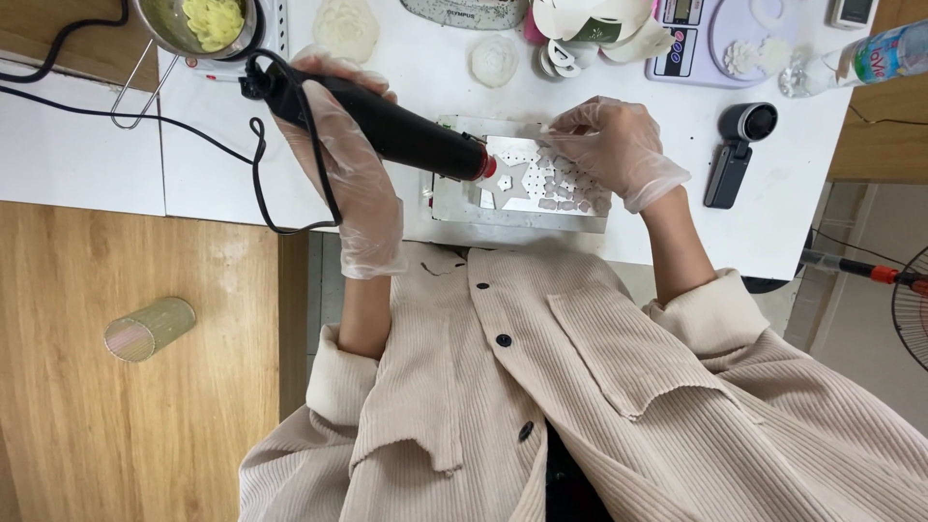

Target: Use a heat gun to melt and smooth small wax pieces inside a mold.

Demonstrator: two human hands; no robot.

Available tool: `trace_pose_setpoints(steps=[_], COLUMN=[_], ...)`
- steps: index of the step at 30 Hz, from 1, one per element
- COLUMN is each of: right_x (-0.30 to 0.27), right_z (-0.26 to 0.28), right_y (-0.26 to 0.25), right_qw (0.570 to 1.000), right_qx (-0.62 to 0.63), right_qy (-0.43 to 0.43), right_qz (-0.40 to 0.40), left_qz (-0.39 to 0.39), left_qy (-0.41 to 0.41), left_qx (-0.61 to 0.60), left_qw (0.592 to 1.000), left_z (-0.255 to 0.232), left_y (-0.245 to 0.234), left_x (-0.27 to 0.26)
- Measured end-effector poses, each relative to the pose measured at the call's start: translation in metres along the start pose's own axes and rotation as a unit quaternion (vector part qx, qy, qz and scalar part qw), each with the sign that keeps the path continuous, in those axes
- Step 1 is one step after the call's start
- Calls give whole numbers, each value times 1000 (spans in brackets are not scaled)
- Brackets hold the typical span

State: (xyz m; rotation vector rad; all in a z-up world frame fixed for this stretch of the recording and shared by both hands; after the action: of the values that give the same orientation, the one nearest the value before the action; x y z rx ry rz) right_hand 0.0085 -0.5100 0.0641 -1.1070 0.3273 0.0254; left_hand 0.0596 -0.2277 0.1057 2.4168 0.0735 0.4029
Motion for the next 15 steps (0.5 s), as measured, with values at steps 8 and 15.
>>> trace_pose_setpoints(steps=[8, 15], right_x=[-10, -20], right_z=[-8, 2], right_y=[-2, 0], right_qw=[996, 975], right_qx=[46, 51], right_qy=[-51, -179], right_qz=[-58, -122], left_qz=[99, 133], left_qy=[7, -3], left_qx=[109, 55], left_qw=[989, 990], left_z=[-12, 6], left_y=[30, 39], left_x=[-11, -13])
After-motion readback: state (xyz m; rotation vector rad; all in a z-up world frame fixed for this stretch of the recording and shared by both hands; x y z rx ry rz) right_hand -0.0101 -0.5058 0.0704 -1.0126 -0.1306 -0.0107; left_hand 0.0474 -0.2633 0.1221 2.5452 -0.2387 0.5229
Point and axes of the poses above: each hand's wrist, its own x-axis towards the middle knuckle, its own y-axis out of the palm, z = x × y, the point moved 5 cm from there along x, towards the middle knuckle, and after that the axes turned 7 degrees about -x, right-handed, at the moved point
